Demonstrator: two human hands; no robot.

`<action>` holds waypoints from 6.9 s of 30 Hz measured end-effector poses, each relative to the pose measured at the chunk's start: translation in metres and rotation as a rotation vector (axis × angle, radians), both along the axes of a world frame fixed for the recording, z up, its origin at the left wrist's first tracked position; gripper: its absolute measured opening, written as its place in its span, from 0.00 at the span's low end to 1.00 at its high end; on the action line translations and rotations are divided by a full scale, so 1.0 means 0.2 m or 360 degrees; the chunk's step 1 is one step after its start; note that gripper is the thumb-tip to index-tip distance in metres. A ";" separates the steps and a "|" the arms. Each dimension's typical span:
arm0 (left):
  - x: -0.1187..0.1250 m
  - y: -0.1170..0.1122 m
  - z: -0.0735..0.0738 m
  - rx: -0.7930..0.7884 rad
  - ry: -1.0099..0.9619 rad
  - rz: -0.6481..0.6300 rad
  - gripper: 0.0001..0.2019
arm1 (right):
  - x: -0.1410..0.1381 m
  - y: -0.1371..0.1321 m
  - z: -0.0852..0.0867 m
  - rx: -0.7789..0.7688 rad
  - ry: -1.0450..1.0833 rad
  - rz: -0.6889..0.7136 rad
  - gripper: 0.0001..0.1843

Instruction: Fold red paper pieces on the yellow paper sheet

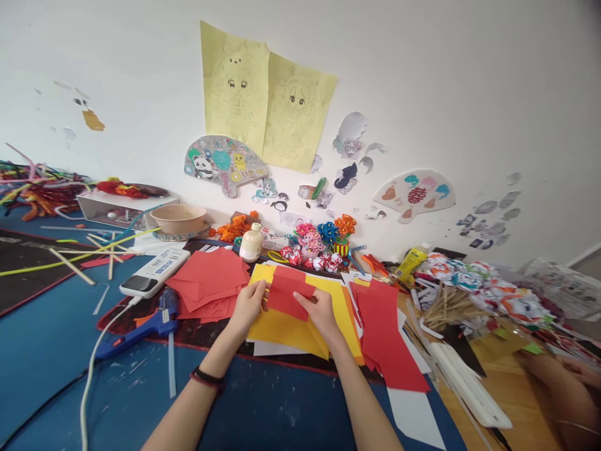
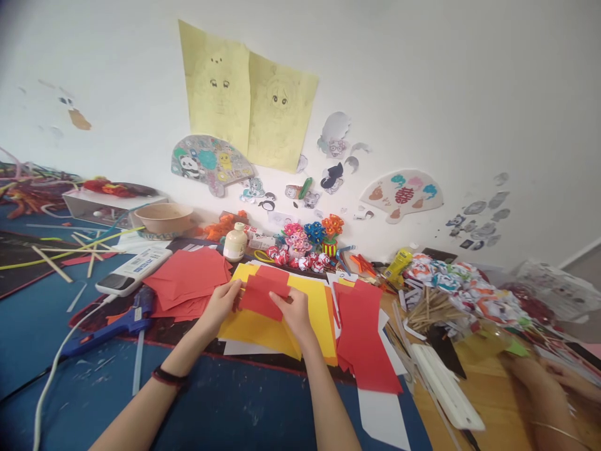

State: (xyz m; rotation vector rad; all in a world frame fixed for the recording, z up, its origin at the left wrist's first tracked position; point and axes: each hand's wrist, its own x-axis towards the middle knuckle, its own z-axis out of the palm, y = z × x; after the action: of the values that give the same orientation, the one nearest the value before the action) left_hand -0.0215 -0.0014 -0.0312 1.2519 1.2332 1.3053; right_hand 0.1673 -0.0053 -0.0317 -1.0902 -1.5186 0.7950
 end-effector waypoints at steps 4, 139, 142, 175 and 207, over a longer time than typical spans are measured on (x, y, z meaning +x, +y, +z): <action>0.02 -0.02 0.04 0.0084 0.0001 -0.0192 0.20 | 0.02 0.02 -0.02 -0.0158 0.0095 -0.0047 0.17; 0.13 -0.09 -0.04 0.0345 0.0734 -0.0173 0.11 | 0.22 0.07 -0.04 -0.0131 0.0125 -0.0149 0.21; 0.12 -0.08 -0.06 0.0358 0.0750 -0.0139 0.12 | 0.14 0.05 -0.03 -0.0167 0.0135 0.0033 0.20; -0.03 -0.04 0.00 0.0309 0.0352 0.0281 0.15 | 0.09 -0.04 0.06 -0.0425 -0.0020 0.0667 0.10; 0.13 -0.11 0.00 0.0362 0.0574 -0.0536 0.09 | 0.02 -0.04 0.02 -0.0028 -0.0018 0.0193 0.13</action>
State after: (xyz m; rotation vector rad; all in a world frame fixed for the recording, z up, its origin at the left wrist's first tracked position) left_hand 0.0041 -0.0243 -0.0306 1.8323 1.0704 1.0199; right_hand 0.1717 -0.0141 -0.0285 -1.0243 -1.6019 0.8878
